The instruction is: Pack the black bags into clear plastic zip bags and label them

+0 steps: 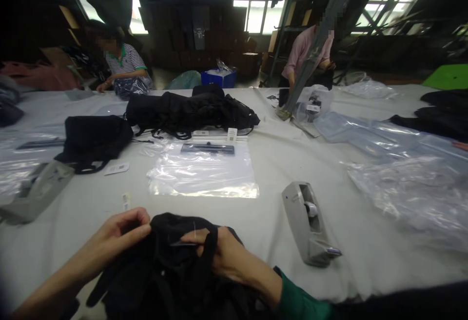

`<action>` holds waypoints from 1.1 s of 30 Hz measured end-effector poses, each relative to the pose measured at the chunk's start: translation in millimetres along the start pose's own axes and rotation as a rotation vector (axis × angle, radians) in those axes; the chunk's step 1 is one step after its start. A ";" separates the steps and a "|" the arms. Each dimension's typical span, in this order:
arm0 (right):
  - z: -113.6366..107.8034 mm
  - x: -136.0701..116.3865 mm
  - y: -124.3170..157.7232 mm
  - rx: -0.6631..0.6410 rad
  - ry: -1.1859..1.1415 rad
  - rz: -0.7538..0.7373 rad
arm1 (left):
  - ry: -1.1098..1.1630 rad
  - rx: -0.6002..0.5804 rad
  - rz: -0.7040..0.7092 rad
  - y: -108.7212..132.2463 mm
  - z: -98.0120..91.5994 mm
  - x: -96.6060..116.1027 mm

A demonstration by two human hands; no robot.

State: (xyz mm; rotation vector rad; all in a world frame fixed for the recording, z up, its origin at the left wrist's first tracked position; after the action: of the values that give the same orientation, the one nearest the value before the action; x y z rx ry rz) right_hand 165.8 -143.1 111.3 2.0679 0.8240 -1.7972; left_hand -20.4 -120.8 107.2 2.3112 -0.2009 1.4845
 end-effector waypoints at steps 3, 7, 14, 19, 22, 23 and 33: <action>15.6 9.1 3.2 -0.108 -0.016 -0.031 | 0.054 -0.079 0.113 11.0 -17.7 -10.0; 24.9 21.9 5.8 -0.225 0.042 -0.153 | -0.097 -0.241 0.123 32.0 -27.3 -47.5; 21.4 35.1 4.4 -0.119 0.263 -0.183 | -0.140 -0.197 0.144 30.1 -40.8 -40.4; 15.5 28.4 8.0 -0.100 0.241 -0.110 | -0.053 -0.254 0.371 -11.6 -26.5 65.5; 9.8 31.3 11.1 -0.034 0.222 -0.055 | -0.321 -0.655 0.401 -23.3 40.6 87.5; 10.4 32.4 12.7 -0.032 0.216 -0.055 | -0.389 -0.731 0.384 -25.8 56.3 83.2; -63.6 13.2 29.0 0.434 0.195 0.060 | -0.454 -0.747 0.371 -32.8 79.3 43.9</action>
State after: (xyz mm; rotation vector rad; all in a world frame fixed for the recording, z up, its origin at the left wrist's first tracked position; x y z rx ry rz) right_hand 235.1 -127.9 105.9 2.5375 0.4331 -1.8937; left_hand 75.9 -118.1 109.7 1.9771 -1.1434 0.7719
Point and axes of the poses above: each hand's wrist, its own y-axis away from the middle knuckle, its own z-axis out of the palm, x = y × z, the point moved 10 cm from there along -y, towards the middle knuckle, and after that the axes turned 13 degrees about -y, right-handed, at the moved point
